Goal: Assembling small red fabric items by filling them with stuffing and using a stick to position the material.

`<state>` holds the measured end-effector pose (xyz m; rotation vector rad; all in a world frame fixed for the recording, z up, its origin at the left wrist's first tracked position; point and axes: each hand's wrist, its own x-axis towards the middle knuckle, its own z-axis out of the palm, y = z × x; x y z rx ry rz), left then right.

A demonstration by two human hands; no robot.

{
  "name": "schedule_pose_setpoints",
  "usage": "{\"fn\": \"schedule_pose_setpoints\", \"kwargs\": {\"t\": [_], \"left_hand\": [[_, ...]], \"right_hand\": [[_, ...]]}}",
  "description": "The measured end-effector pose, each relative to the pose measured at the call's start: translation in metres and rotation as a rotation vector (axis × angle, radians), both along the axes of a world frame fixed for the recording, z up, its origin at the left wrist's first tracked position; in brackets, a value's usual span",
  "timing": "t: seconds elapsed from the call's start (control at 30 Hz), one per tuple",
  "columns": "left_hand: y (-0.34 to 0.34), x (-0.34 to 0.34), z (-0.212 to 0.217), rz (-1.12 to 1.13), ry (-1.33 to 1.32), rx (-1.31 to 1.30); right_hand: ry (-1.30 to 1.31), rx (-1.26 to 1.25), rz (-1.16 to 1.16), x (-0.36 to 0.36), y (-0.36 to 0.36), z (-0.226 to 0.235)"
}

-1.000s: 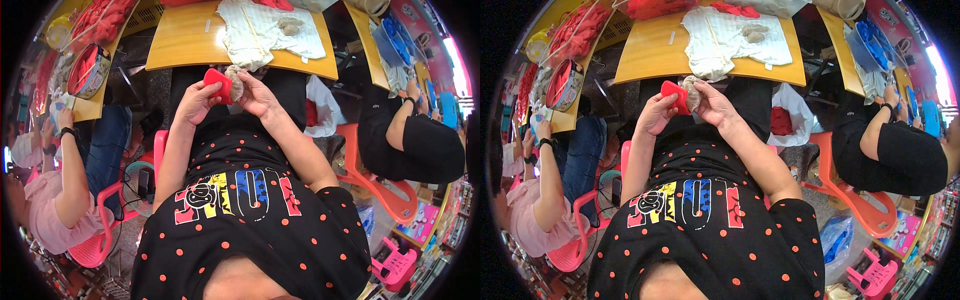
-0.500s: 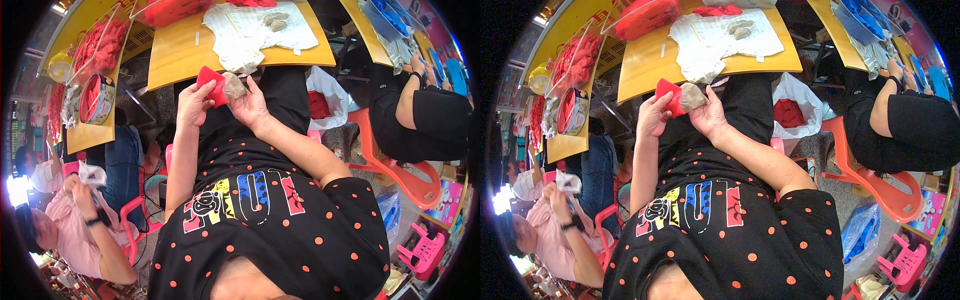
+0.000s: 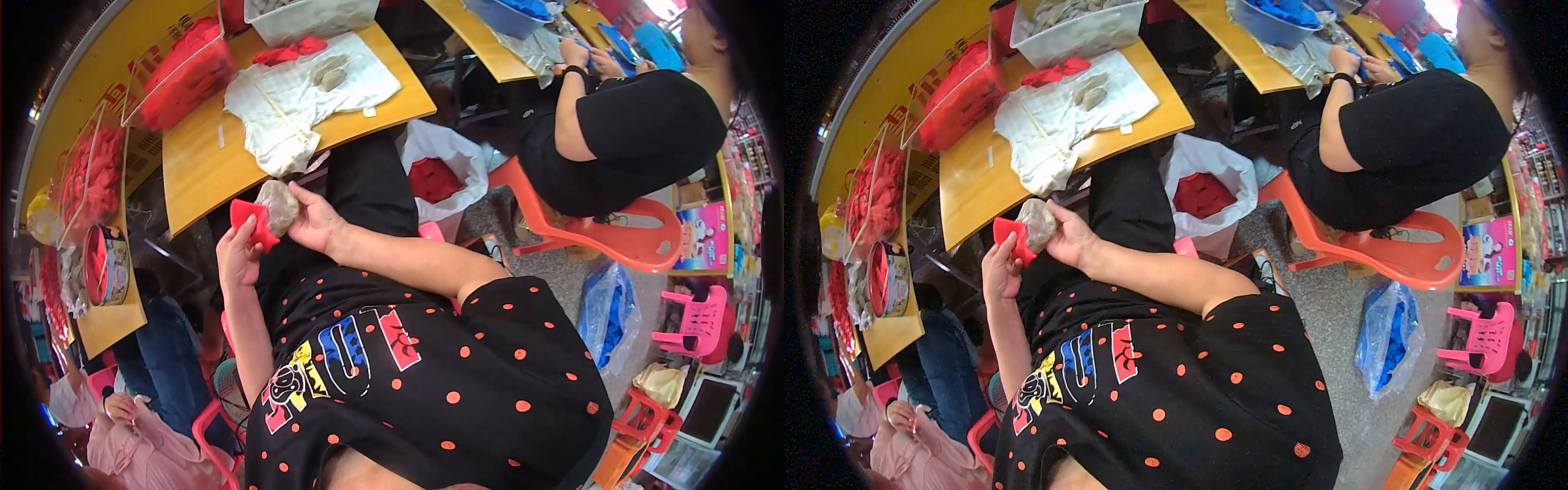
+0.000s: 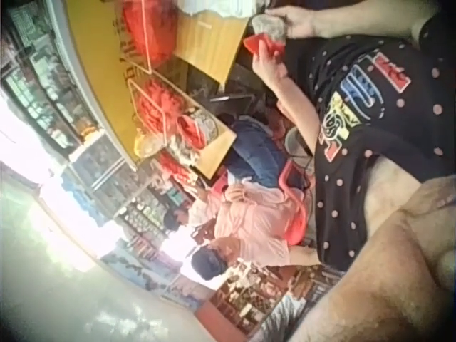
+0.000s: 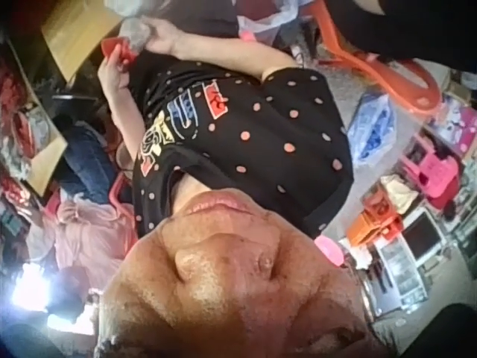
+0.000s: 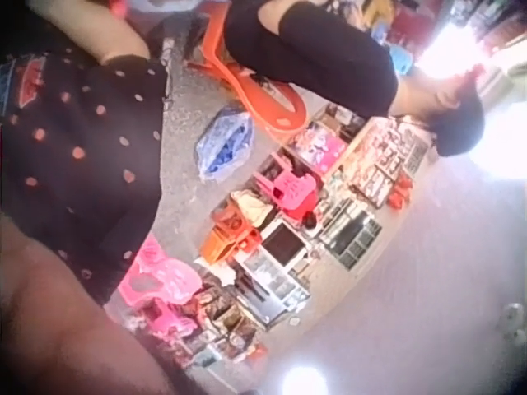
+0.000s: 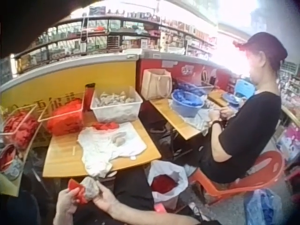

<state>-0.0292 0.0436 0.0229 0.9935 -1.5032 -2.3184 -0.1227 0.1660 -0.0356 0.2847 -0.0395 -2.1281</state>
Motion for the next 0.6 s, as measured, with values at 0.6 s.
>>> {"fn": "schedule_pose_setpoints", "kwargs": {"t": [0.6], "left_hand": [[-0.031, 0.012, -0.004, 0.007, 0.129, 0.153]], "right_hand": [[0.191, 0.14, 0.154, -0.021, 0.01, 0.015]]}}
